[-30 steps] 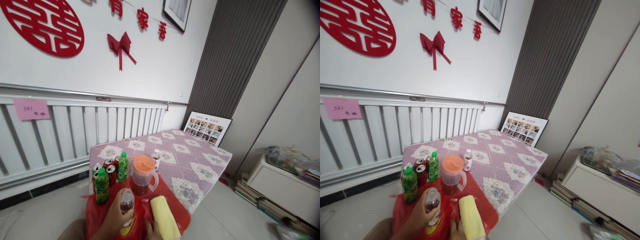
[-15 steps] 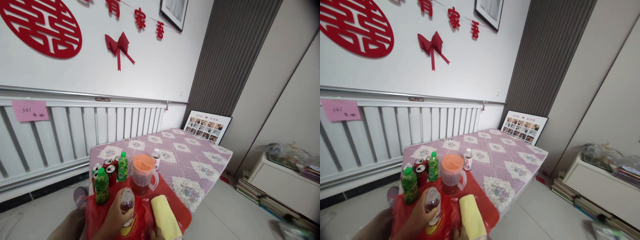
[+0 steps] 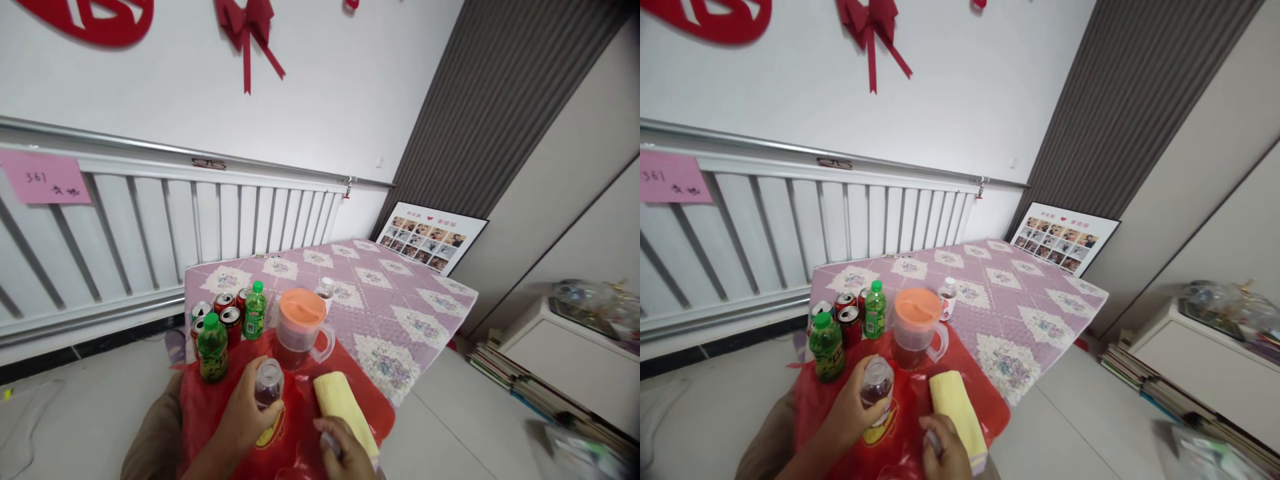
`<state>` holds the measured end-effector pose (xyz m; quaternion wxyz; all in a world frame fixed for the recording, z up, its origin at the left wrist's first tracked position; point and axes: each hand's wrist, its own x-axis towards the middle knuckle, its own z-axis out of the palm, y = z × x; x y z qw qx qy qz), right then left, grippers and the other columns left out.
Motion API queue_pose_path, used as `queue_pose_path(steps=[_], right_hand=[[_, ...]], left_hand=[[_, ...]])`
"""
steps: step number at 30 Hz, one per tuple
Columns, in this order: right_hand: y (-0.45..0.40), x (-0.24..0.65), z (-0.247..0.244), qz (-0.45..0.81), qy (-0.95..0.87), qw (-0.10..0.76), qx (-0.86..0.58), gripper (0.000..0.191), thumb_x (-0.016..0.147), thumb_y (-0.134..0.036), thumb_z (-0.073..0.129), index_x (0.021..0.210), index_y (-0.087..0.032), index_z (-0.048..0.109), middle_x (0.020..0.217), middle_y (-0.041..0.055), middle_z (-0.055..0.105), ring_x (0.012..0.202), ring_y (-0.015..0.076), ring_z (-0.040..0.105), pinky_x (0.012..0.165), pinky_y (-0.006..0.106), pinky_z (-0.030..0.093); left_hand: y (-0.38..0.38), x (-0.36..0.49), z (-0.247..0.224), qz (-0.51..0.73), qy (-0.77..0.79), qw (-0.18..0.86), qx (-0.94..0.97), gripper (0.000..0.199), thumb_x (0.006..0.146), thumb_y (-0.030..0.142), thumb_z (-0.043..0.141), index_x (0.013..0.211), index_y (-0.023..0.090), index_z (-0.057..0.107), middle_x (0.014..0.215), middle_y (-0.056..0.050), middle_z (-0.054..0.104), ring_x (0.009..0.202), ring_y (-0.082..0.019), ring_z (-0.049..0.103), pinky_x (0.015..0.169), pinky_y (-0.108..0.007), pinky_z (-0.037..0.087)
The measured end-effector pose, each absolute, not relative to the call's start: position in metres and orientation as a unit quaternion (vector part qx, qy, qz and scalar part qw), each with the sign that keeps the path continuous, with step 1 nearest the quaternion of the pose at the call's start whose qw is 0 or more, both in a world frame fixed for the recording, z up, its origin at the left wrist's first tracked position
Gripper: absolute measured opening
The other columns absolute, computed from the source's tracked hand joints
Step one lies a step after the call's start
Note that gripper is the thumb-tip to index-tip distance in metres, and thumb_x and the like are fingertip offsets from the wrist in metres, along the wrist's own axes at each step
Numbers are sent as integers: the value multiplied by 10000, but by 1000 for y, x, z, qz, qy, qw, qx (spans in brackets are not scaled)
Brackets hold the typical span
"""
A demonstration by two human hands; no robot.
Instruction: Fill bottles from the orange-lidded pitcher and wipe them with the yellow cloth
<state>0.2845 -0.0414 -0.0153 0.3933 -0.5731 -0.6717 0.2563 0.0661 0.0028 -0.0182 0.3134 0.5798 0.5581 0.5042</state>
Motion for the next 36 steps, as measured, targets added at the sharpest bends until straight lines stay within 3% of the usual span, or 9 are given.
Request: queue_pose_path(steps=[6, 12, 18, 24, 36], right_hand=[[-7, 246, 53, 335, -608, 463, -551, 243, 826, -347, 564, 942, -216, 733, 929, 71, 736, 865, 235, 674, 801, 338, 538], [21, 192, 97, 289, -693, 481, -452, 239, 813, -184, 468, 878, -212, 697, 903, 43, 703, 846, 184, 644, 769, 279, 511], [39, 170, 94, 269, -743, 454, -412, 246, 741, -107, 448, 784, -208, 668, 818, 17, 653, 800, 161, 621, 741, 253, 486], [42, 171, 78, 278, -732, 441, -439, 228, 772, -123, 433, 767, -202, 648, 779, 19, 635, 751, 167, 603, 698, 257, 470], [39, 166, 61, 357, -700, 415, -459, 237, 865, -270, 402, 948, -198, 612, 880, 48, 684, 808, 191, 646, 731, 287, 510]], left_hand=[[2, 64, -15, 507, 541, 325, 587, 669, 640, 157, 658, 1272, 179, 441, 1275, -134, 582, 1166, -289, 581, 1019, -459, 454], [7, 65, -22, 515, 528, 303, 604, 704, 611, 122, 666, 1269, 165, 422, 1283, -145, 564, 1187, -295, 558, 1038, -459, 432], [8, 66, -17, 525, 514, 304, 606, 660, 622, 109, 655, 1242, 161, 436, 1224, -132, 596, 1102, -273, 601, 954, -406, 485], [9, 67, -17, 537, 513, 300, 599, 692, 589, 73, 652, 1240, 201, 456, 1220, -106, 612, 1100, -272, 607, 951, -387, 486], [10, 67, -19, 540, 507, 291, 606, 693, 627, 105, 653, 1277, 186, 427, 1251, -132, 584, 1134, -290, 589, 970, -417, 480]])
